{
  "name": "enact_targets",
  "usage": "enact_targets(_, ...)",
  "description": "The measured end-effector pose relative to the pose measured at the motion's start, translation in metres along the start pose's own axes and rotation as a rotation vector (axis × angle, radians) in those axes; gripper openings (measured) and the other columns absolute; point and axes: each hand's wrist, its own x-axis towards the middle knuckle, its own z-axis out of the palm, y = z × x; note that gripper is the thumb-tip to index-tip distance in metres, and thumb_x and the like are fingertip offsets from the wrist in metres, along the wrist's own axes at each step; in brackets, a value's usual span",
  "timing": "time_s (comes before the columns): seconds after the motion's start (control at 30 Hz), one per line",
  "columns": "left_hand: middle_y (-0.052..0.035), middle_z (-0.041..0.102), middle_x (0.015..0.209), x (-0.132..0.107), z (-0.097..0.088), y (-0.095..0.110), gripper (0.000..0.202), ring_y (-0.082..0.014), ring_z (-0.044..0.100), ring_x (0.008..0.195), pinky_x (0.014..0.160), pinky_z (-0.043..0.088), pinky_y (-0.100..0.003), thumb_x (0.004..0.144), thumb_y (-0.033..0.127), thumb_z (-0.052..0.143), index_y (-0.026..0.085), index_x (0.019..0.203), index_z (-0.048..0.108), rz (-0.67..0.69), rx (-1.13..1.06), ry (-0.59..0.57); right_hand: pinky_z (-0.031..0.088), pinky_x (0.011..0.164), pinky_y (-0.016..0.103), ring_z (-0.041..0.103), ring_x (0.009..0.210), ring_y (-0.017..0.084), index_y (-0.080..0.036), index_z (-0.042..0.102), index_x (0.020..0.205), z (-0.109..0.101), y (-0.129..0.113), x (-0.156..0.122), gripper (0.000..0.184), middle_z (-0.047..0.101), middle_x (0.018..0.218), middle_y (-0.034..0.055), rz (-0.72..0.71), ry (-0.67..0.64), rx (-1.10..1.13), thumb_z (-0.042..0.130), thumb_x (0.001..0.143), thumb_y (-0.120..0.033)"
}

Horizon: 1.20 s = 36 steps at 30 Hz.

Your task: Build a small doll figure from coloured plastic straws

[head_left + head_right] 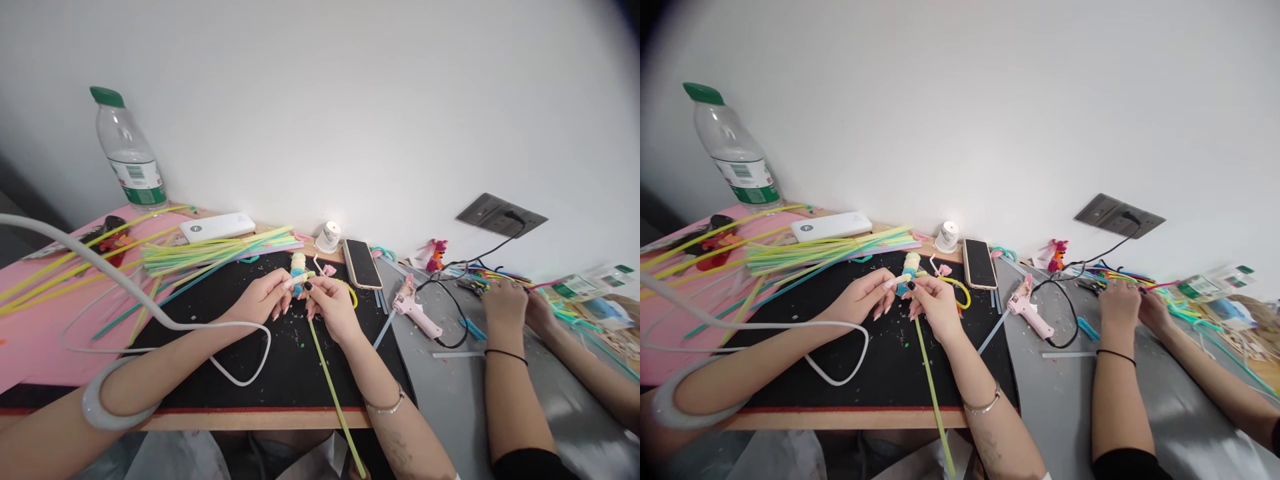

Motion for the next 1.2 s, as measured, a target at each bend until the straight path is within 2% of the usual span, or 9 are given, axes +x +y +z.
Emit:
enact_targets(0.17,0.0048,0.053,0.058,0.0,0.0,-0.001,0.027,-0.0075,0.045,0.044,0.044,0.038,-0.018,0.093,0.042,0.039,0.019,0.079,0.046,-0.019,-0.026,-0.017,0.045,0.037,0.017,0.052,0.039,0.006,-0.014,0.065,0.077,0.0,0.002,0.0,0.022,0.066,0.065,0.0002,-0.001,-0.012,0.035,0.071,0.073,-0.035)
enact_targets(0.47,0.0046,0.053,0.058,0.001,0.0,0.001,0.03,-0.0074,0.045,0.043,0.043,0.039,-0.019,0.093,0.044,0.04,0.019,0.078,0.044,-0.021,-0.049,-0.028,0.044,0.036,0.017,0.052,0.039,0.007,-0.014,0.068,0.082,-0.003,0.005,0.002,0.024,0.067,0.065,0.0015,-0.004,0.001,0.064,0.074,0.071,-0.034)
enact_targets(0.7,0.005,0.054,0.057,0.001,-0.007,0.004,0.028,-0.0075,0.046,0.042,0.045,0.038,-0.019,0.094,0.041,0.038,0.019,0.08,0.045,0.014,0.076,-0.077,0.046,0.038,0.018,0.052,0.039,0.007,-0.015,0.069,0.085,-0.005,0.008,0.004,0.022,0.067,0.063,0.0005,-0.037,-0.026,0.09,0.073,0.071,-0.032)
enact_targets(1.03,0.0039,0.053,0.062,0.004,-0.017,0.008,0.024,-0.008,0.048,0.047,0.046,0.04,-0.019,0.094,0.037,0.038,0.019,0.082,0.048,-0.022,0.128,-0.168,0.044,0.038,0.018,0.052,0.039,0.006,-0.014,0.069,0.087,-0.006,0.011,0.005,0.022,0.068,0.063,0.0009,-0.049,-0.03,0.077,0.072,0.072,-0.03)
enact_targets(1.2,0.0044,0.053,0.061,0.004,-0.017,0.007,0.025,-0.0078,0.047,0.046,0.045,0.039,-0.019,0.094,0.038,0.038,0.019,0.082,0.048,-0.025,0.117,-0.167,0.043,0.037,0.017,0.052,0.038,0.006,-0.014,0.07,0.087,-0.006,0.01,0.005,0.022,0.068,0.063,0.0009,-0.049,-0.035,0.069,0.072,0.072,-0.03)
